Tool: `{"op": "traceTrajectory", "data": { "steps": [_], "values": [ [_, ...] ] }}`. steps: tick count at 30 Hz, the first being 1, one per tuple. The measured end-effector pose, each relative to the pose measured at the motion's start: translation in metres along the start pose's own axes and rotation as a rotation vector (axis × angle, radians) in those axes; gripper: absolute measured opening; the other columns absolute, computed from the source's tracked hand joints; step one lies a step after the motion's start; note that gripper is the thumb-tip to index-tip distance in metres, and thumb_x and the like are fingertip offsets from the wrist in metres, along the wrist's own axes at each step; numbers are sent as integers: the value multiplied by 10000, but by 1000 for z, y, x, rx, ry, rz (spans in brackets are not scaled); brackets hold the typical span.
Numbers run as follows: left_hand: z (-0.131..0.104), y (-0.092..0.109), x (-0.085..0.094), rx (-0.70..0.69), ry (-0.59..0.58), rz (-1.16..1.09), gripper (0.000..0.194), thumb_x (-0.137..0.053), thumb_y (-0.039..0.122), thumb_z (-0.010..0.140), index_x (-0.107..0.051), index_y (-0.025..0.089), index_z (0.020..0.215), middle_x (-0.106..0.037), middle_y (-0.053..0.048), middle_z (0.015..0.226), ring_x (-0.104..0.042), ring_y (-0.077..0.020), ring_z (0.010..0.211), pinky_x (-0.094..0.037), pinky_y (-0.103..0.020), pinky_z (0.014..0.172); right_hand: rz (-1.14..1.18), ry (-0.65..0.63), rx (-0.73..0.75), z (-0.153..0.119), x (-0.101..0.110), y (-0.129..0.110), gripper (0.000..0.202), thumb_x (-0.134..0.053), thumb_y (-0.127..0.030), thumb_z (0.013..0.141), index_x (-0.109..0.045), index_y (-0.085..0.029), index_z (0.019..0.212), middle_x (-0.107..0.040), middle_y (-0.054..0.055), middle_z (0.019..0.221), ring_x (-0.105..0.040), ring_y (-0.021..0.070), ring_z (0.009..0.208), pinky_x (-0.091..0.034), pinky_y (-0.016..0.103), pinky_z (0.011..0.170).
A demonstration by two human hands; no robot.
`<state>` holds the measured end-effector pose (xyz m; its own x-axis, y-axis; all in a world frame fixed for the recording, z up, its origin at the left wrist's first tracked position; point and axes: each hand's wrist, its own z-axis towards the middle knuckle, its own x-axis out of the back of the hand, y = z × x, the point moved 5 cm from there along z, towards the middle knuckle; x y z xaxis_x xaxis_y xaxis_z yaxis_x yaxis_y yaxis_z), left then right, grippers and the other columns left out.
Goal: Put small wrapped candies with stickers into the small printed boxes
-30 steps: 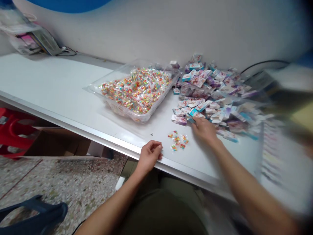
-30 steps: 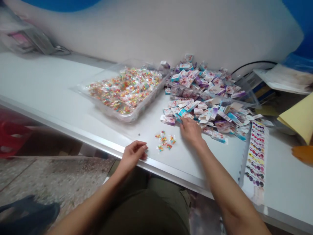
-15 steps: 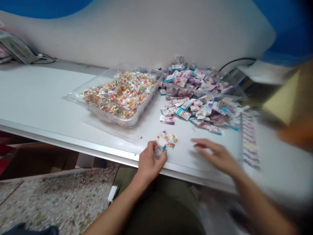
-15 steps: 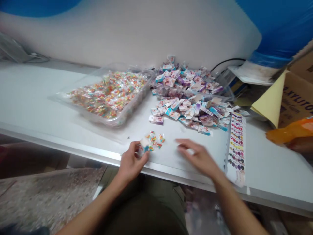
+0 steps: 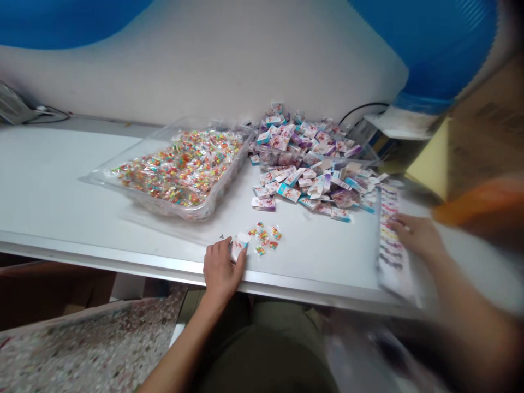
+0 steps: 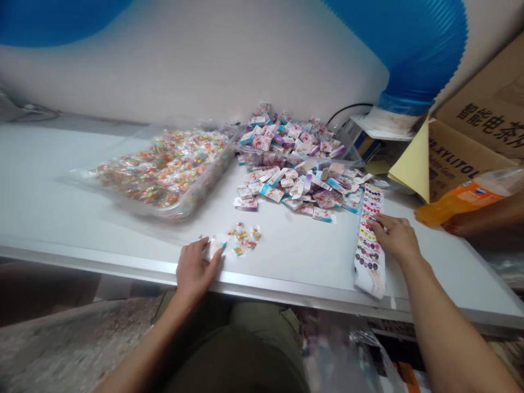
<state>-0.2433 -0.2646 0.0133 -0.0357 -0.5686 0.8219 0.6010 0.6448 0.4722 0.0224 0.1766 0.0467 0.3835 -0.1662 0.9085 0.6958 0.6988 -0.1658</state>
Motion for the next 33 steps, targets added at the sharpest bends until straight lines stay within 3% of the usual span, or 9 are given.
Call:
{"op": "traceTrajectory", "data": {
  "steps": [3,7,12,14,16,20,24,29,33],
  "values": [
    [0,-3,4,17,21,-42,387,-524,459,889,-587,161,1128,-664,-132,1037,-597,-304,976,-482,-434,852,7,-57,-33,0,4,-1,335,-545,-495,805,-715,-213,744,-745,180,914,-618,246,675,-455,379,637],
    [-3,11,29,4,169,-154,320,-538,398,903,-594,158,1106,-671,-129,1042,-615,-280,1000,-487,-422,880,20,-29,-9,-8,45,-33,428,-461,-546,863,-714,-201,867,-738,183,957,-640,266,751,-476,394,684],
    [1,85,63,-234,160,-410,230,-525,233,918,-610,210,1130,-692,-104,1096,-625,-231,1053,-478,-385,944,235,-105,435,-51,121,-146,381,-487,-620,864,-709,-329,970,-741,79,1013,-683,250,912,-515,394,815],
    [3,120,65,-400,52,-506,316,-575,221,885,-601,199,1200,-626,-129,1275,-545,-260,1225,-406,-419,1058,362,-127,602,-71,144,-190,279,-539,-529,881,-705,-363,1031,-743,53,1007,-691,234,909,-530,366,808],
    [4,142,60,-487,-98,-620,253,-581,216,881,-656,205,1122,-687,-103,1172,-578,-258,1189,-378,-424,1083,485,-139,687,-84,155,-223,231,-571,-457,888,-700,-359,1053,-749,40,972,-698,226,890,-542,346,788],
    [4,136,43,-212,-298,-906,175,-539,189,879,-712,185,900,-737,-50,845,-673,-178,799,-510,-299,797,657,-345,602,-91,136,-253,227,-537,-370,930,-704,-295,1065,-735,51,1013,-681,217,945,-547,330,783],
    [-2,115,32,51,-414,-1079,117,-590,194,812,-672,146,744,-663,-12,700,-579,-124,641,-439,-224,617,718,-413,428,-94,99,-262,325,-640,-382,870,-658,-265,1173,-686,59,1139,-633,219,1043,-517,336,878],
    [-8,105,21,181,-570,-1200,264,-592,366,837,-641,129,731,-575,4,650,-504,-111,619,-390,-226,599,857,-653,266,-95,60,-275,214,-663,-391,846,-703,-236,989,-710,19,922,-652,175,839,-514,272,746],
    [-14,98,13,232,-677,-1334,392,-606,532,823,-630,141,834,-560,4,706,-488,-112,644,-372,-232,609,969,-660,166,-83,52,-278,221,-662,-414,839,-678,-194,822,-673,8,760,-616,155,722,-486,254,669]
  ]
}}
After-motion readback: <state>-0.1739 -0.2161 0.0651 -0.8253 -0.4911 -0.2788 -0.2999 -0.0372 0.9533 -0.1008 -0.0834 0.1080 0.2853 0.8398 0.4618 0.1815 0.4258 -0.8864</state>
